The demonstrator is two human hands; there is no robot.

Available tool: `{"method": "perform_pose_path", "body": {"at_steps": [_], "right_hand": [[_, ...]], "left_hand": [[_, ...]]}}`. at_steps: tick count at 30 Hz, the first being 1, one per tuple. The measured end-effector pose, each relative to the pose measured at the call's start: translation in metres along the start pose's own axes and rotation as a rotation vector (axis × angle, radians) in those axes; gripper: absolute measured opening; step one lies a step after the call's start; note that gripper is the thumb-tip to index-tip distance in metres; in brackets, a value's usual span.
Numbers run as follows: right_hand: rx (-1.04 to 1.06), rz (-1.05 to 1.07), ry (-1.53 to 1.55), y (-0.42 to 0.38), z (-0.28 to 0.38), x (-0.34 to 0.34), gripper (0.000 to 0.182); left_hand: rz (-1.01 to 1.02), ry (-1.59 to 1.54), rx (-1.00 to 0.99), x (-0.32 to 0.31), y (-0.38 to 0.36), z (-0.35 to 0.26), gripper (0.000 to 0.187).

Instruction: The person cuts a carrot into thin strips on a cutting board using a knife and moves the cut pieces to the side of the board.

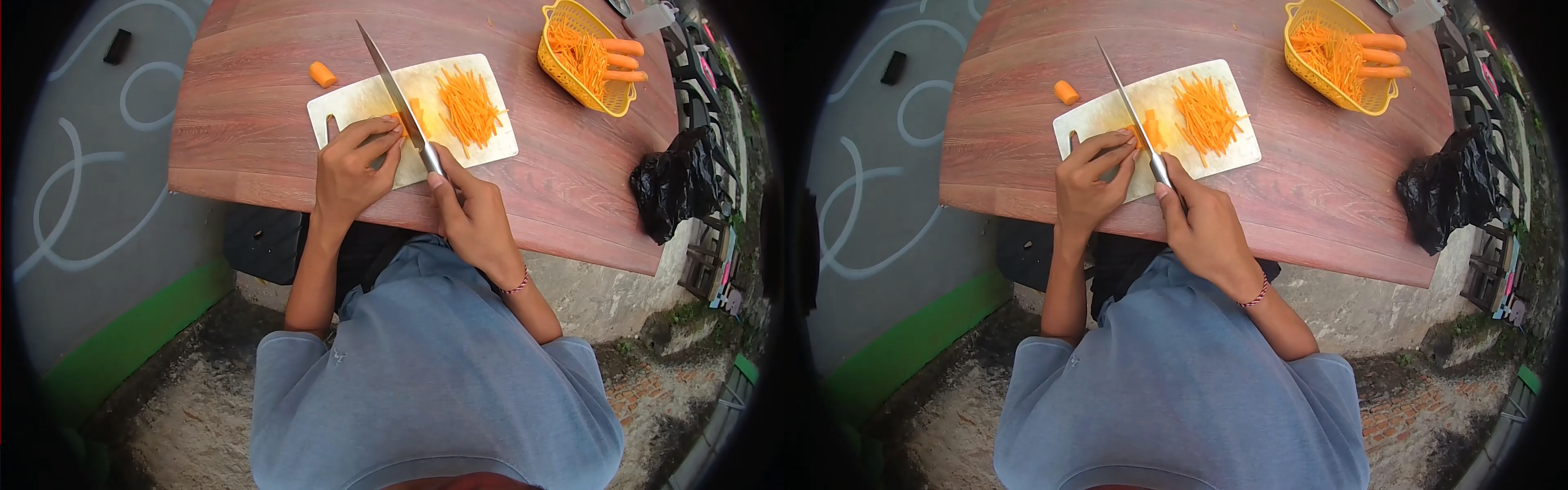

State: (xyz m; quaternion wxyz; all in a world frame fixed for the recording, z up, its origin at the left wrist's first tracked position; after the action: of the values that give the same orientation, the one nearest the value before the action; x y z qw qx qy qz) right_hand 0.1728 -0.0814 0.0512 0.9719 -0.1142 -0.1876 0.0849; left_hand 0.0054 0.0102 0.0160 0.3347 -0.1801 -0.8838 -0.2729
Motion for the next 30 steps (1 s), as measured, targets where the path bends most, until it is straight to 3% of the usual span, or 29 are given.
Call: {"method": "perform_pose_path", "body": {"at_steps": [3, 5, 14, 30], "right_hand": [[-0.003, -0.013, -0.013, 0.0, 0.0, 0.001, 0.043], [-0.014, -0.023, -0.008, 0.001, 0.001, 0.004, 0.044], [-0.031, 0.029, 0.008, -0.002, 0.005, 0.0, 0.044], [0.156, -0.107, -0.286, -0.003, 0.015, -0.019, 0.046]], "left_hand": [[-0.001, -0.015, 0.003, -0.001, 0.0, 0.002, 0.018], [-0.025, 0.012, -0.096, 0.0, 0.002, 0.002, 0.017], [-0.034, 0.009, -0.081, -0.001, 0.001, 0.003, 0.016], [-0.023, 0.008, -0.092, 0.001, 0.002, 0.002, 0.012]]}}
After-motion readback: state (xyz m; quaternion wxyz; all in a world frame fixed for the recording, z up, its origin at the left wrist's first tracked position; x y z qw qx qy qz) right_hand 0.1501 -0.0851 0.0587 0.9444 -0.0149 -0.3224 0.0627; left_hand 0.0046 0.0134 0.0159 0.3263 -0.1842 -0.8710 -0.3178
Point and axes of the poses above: each hand's wrist, its own y-axis towards the middle knuckle, its own x-axis out of the back of the hand, z = x × y, the point moved 2 cm from there along y, towards the middle knuckle, and after that the axes turned 14 degrees about z, right-handed, at the moved point
